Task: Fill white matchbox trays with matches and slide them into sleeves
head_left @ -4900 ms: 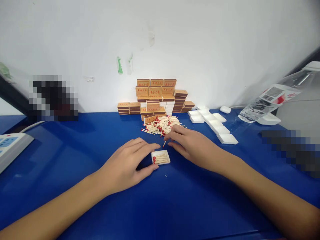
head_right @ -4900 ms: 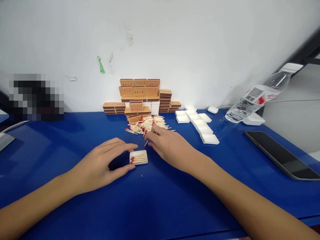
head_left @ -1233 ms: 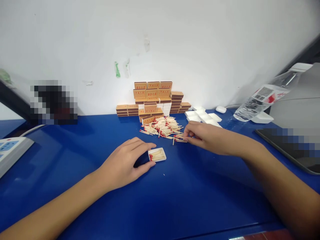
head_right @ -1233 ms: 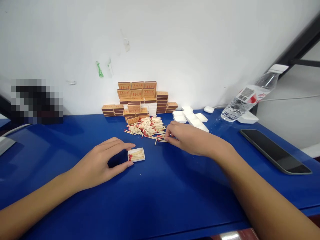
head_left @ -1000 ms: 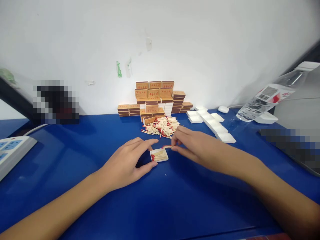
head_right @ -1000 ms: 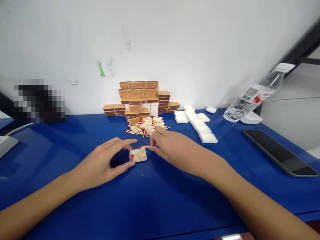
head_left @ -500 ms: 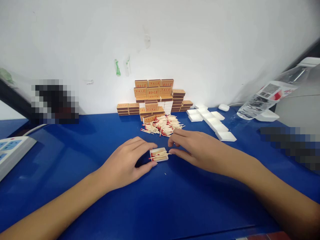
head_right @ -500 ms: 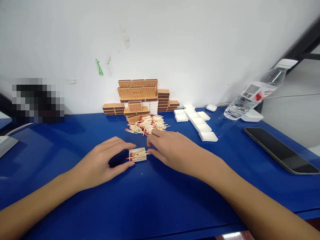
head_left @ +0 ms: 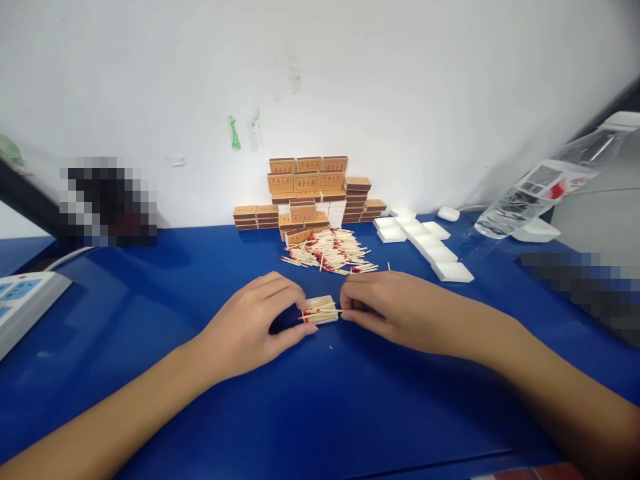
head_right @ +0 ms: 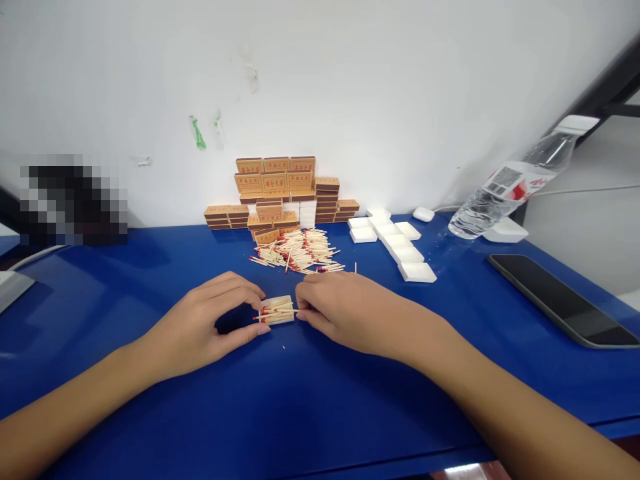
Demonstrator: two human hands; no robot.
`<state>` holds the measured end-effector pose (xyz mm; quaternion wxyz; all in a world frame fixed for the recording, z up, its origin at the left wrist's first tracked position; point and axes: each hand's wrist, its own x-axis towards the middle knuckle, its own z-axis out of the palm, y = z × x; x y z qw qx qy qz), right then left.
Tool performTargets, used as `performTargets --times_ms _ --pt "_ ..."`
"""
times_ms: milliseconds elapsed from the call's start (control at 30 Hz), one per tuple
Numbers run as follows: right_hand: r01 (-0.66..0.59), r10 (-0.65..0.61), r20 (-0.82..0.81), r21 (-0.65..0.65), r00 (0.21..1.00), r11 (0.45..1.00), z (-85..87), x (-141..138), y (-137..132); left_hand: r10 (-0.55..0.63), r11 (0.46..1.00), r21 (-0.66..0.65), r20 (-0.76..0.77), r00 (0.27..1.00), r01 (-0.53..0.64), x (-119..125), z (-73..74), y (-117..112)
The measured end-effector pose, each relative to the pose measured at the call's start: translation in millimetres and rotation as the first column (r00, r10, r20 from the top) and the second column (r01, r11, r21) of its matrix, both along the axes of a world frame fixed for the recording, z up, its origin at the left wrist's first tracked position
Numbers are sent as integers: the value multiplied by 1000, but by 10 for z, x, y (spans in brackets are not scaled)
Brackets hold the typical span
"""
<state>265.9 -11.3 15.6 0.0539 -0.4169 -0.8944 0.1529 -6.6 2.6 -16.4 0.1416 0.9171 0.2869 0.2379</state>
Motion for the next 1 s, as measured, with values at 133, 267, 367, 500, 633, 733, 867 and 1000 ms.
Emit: performTargets --times_ms 133,267,367,500,633,733,867,1000 --pt "12 -12 8 41 1000 999 -15 -17 2 -3 1000 23 9 1000 3 1 -4 -6" --pt "4 -3 -14 94 1000 996 -13 -62 -19 -16 999 29 22 1000 15 10 -2 -12" --pt "-7 8 -13 123 1000 992 -26 -103 -25 -24 999 30 30 999 23 9 2 -12" --pt "7 -4 -23 120 1000 993 -64 -135 -9 -24 999 39 35 999 23 3 -5 -4" --pt "29 -22 -43 165 999 986 -108 -123 20 -30 998 56 39 999 28 7 -26 0" --pt "22 -13 -48 179 999 984 -134 -120 35 -35 998 55 53 998 32 9 -41 -3" --pt "15 -3 -81 143 997 990 -160 -145 46 -33 999 7 59 998 32 9 -48 -7" --pt "18 -8 -87 117 996 993 -174 -178 34 -15 999 -38 69 998 18 25 -44 -10"
